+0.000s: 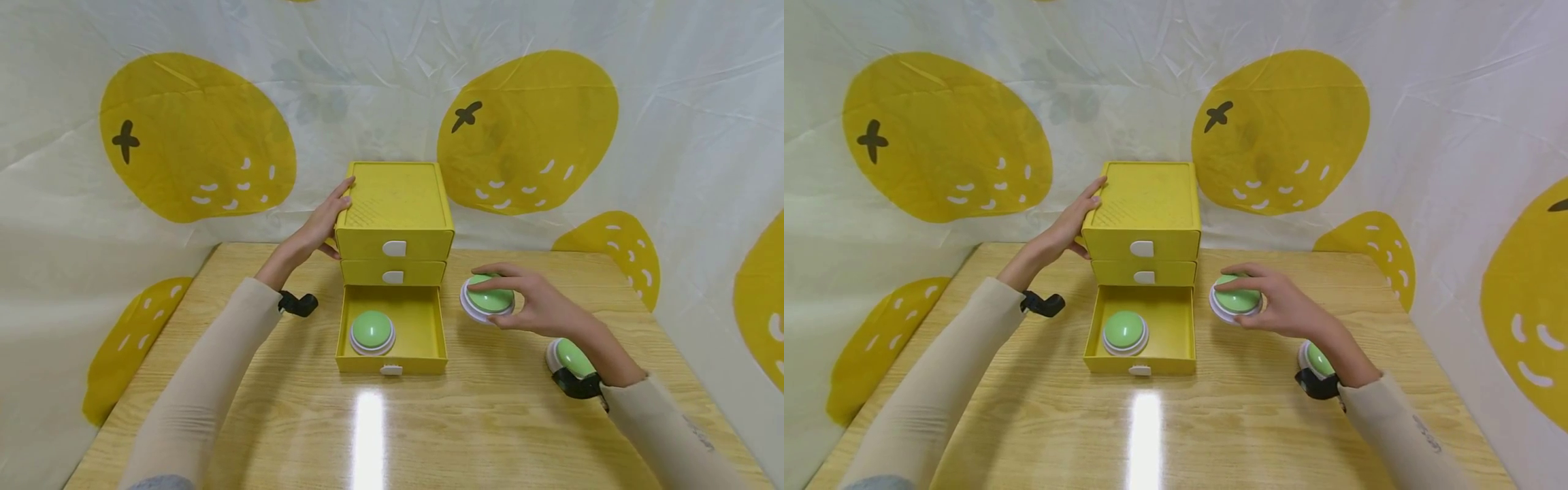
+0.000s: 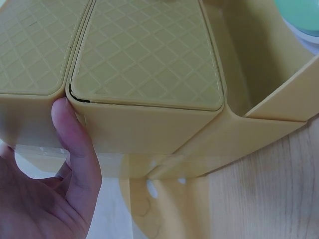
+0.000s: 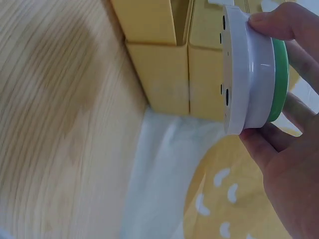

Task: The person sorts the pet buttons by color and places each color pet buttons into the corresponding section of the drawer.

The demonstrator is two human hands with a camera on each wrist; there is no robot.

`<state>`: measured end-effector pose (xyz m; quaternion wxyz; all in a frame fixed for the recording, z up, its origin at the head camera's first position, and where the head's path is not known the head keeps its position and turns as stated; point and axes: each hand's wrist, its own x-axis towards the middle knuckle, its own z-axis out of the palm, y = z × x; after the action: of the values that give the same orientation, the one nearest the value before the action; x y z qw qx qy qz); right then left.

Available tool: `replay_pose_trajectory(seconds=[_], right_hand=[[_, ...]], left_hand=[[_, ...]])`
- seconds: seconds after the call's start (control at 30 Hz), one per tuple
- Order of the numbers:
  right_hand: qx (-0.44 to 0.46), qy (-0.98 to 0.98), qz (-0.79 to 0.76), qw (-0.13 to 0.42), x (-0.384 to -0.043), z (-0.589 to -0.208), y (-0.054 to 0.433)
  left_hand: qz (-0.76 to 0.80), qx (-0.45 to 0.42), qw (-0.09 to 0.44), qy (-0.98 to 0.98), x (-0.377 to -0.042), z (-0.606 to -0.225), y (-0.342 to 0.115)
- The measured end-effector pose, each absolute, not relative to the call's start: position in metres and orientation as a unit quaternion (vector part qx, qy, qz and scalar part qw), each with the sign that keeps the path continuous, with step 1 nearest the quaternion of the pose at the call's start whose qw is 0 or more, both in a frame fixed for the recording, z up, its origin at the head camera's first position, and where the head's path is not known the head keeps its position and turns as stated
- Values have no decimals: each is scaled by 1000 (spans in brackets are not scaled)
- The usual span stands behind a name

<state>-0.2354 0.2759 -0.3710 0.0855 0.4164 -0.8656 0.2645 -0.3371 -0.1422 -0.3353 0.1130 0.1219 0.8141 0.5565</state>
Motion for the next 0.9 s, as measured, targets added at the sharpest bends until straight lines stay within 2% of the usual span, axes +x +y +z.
replay_pose_trajectory(seconds=[0.57, 0.9], right_hand=[[472, -826, 307, 0, -237, -375, 207], [469, -827, 308, -21, -242, -378, 185]], left_hand=[[557, 118, 110, 815, -337, -336, -142], [560, 115, 111, 813, -339, -336, -142]])
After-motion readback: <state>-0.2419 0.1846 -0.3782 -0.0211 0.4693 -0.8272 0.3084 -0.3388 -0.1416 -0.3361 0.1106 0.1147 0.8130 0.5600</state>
